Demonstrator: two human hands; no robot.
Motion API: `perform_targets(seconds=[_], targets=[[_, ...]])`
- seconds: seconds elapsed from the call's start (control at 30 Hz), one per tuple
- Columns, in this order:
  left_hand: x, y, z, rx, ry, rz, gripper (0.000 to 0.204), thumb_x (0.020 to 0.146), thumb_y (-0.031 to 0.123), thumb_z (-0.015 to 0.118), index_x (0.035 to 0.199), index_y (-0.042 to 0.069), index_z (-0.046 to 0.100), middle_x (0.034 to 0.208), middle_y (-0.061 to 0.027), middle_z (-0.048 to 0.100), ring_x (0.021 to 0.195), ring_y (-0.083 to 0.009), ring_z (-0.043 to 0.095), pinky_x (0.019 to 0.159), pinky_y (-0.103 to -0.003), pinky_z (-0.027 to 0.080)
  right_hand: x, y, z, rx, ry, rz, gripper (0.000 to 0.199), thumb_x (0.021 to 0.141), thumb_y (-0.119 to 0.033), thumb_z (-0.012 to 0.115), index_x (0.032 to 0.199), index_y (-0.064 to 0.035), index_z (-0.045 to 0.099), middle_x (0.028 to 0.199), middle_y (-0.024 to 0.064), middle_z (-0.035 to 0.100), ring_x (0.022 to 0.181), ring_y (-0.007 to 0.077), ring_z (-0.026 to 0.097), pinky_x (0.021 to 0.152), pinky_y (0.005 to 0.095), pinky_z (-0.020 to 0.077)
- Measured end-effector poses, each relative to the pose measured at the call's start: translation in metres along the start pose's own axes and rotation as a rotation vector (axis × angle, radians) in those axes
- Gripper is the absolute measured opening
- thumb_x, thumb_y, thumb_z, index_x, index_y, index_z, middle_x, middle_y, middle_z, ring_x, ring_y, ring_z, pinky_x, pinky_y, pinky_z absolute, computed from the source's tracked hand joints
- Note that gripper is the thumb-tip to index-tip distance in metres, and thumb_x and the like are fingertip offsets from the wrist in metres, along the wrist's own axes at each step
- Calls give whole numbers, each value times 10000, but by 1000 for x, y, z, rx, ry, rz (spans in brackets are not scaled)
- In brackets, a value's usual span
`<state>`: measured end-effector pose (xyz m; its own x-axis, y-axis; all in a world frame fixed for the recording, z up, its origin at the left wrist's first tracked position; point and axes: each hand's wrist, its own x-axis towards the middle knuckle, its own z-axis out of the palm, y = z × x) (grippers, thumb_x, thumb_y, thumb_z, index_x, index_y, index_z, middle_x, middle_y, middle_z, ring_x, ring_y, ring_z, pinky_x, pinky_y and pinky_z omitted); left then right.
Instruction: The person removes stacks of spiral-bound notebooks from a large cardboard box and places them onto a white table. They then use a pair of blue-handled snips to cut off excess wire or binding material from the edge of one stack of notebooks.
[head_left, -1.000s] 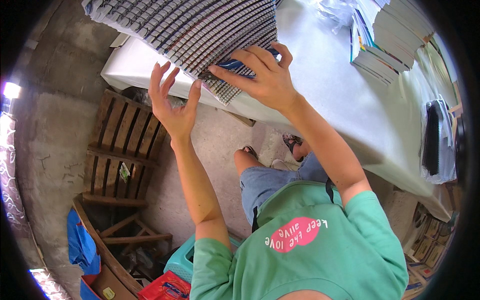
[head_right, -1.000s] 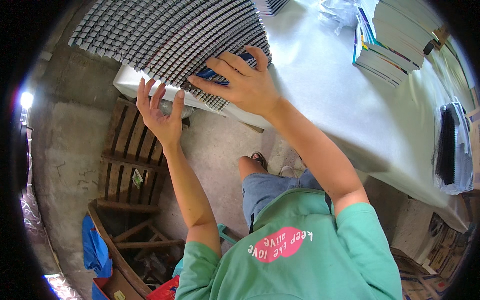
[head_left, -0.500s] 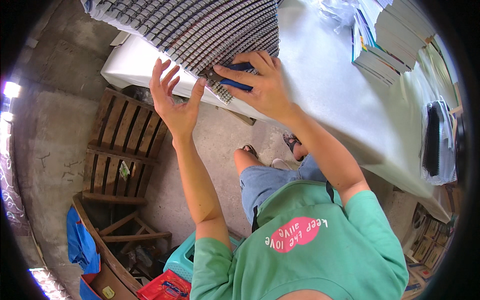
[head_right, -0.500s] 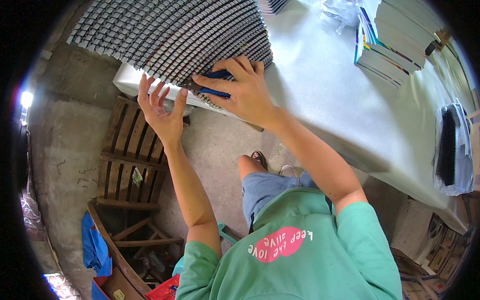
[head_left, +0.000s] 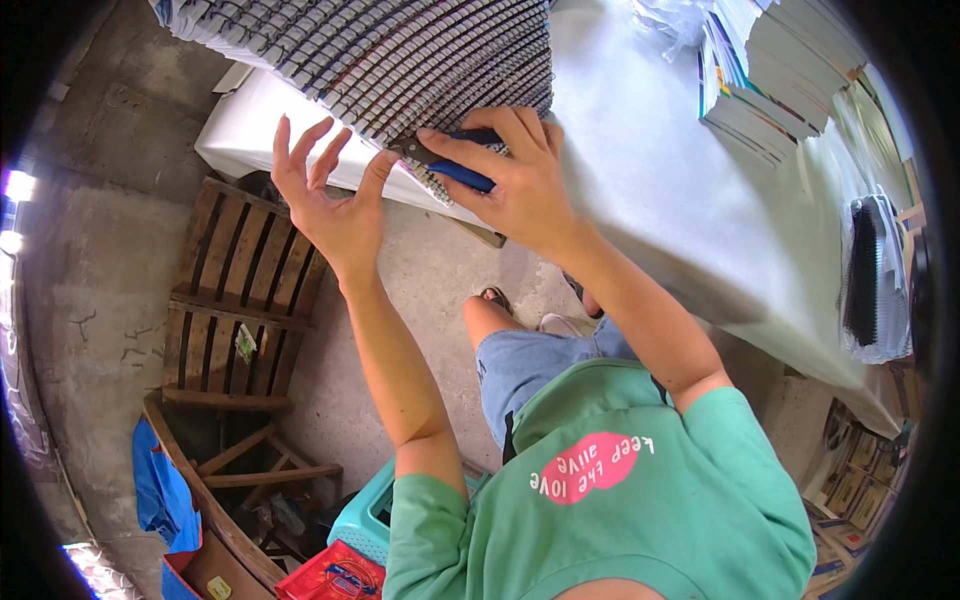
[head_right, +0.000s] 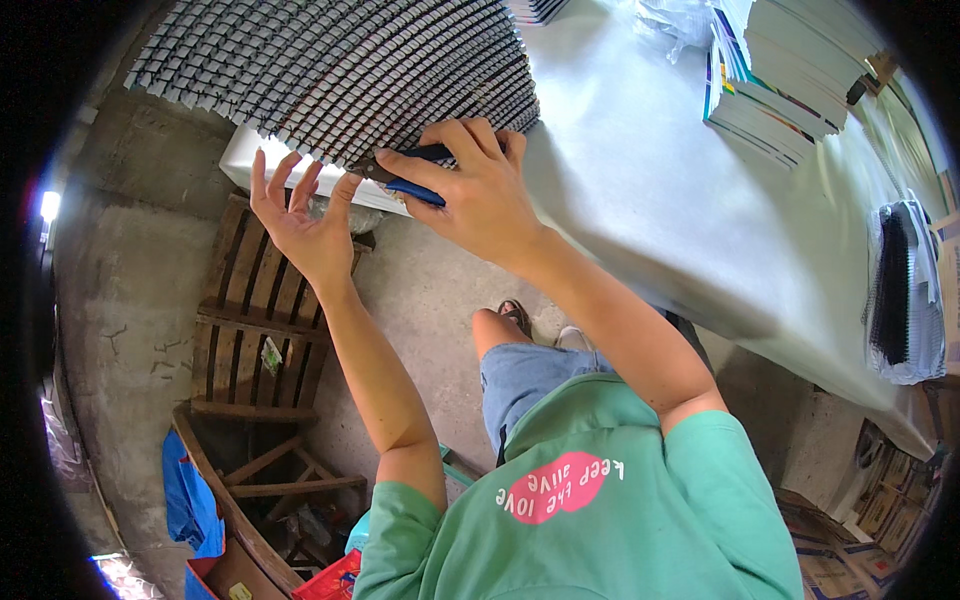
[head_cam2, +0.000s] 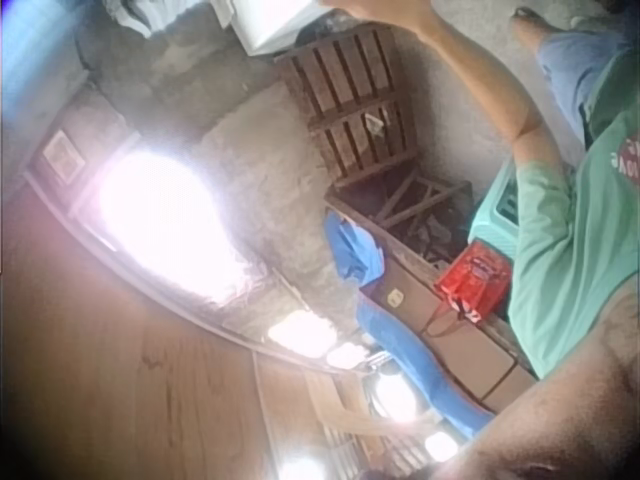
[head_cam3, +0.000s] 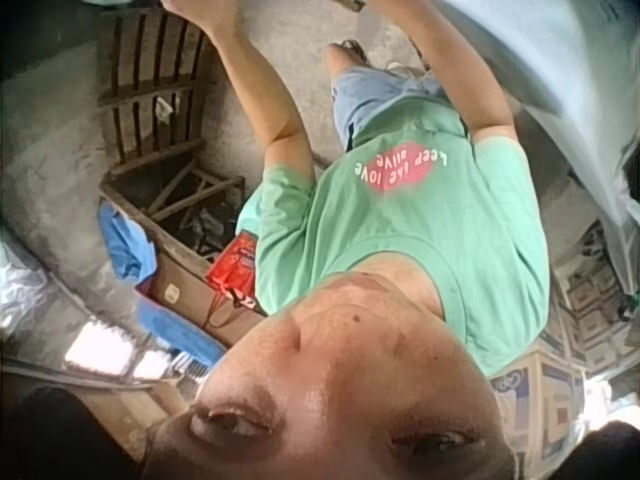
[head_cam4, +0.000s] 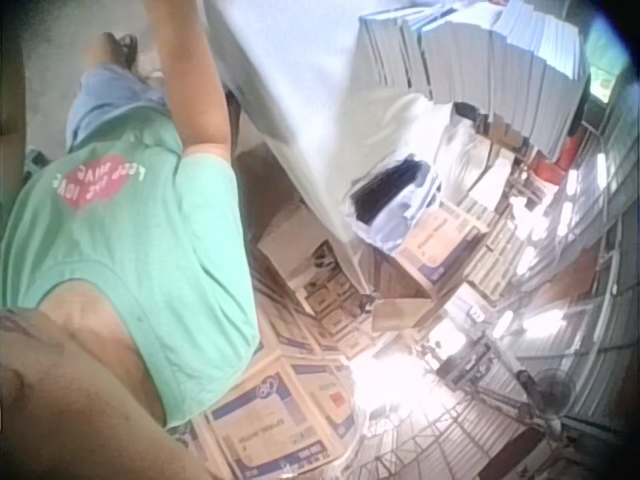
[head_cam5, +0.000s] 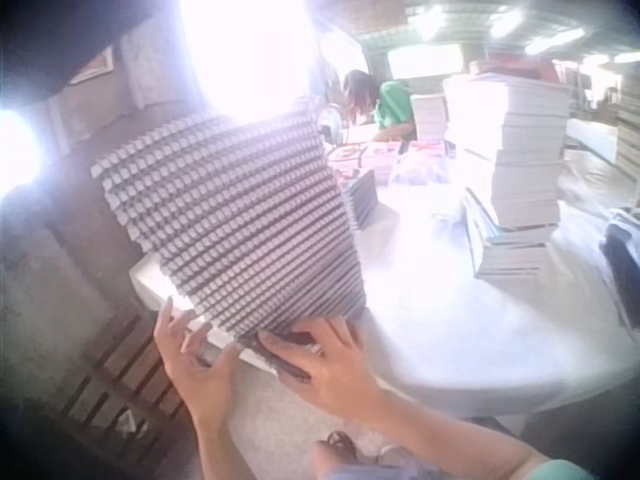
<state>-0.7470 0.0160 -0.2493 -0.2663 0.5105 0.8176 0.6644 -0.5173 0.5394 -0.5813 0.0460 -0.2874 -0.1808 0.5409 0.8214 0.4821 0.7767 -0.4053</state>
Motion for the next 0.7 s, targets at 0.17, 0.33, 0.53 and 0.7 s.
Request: perform_targets(seconds=[0.17,0.33,0.53,0.7], targets=[[0,-8,3,-19,38,53,895,617,155,860,1347,74,348,1155,-141,563,979,-267,626,835,-356,512,3,-9,-7,226,-135,148,353,749,-259,697,1095,-204,658,918,20,585,891,195,560,729,387,408],[-1,-5,0,-16,-4,-4,909,600,117,863,1349,77,351,1166,-142,559,988,-259,621,833,-347,511,12,-21,-25,1122,-589,883,355,789,-252,660,1123,-137,619,882,85,610,820,241,615,686,417,471],[5,2,-8,32,-110,-7,912,594,88,861,1360,82,366,1191,-141,550,1020,-252,609,827,-344,498,-5,-8,-10,387,-211,252,391,799,-273,640,1162,-141,577,915,130,592,828,290,607,702,451,475],[3,-1,-6,9,-100,-37,915,605,93,859,1371,94,359,1216,-136,524,1039,-253,595,836,-346,485,-10,-7,-14,-63,-104,53,439,748,-270,681,1172,-228,577,1062,61,507,993,243,491,872,457,347]])
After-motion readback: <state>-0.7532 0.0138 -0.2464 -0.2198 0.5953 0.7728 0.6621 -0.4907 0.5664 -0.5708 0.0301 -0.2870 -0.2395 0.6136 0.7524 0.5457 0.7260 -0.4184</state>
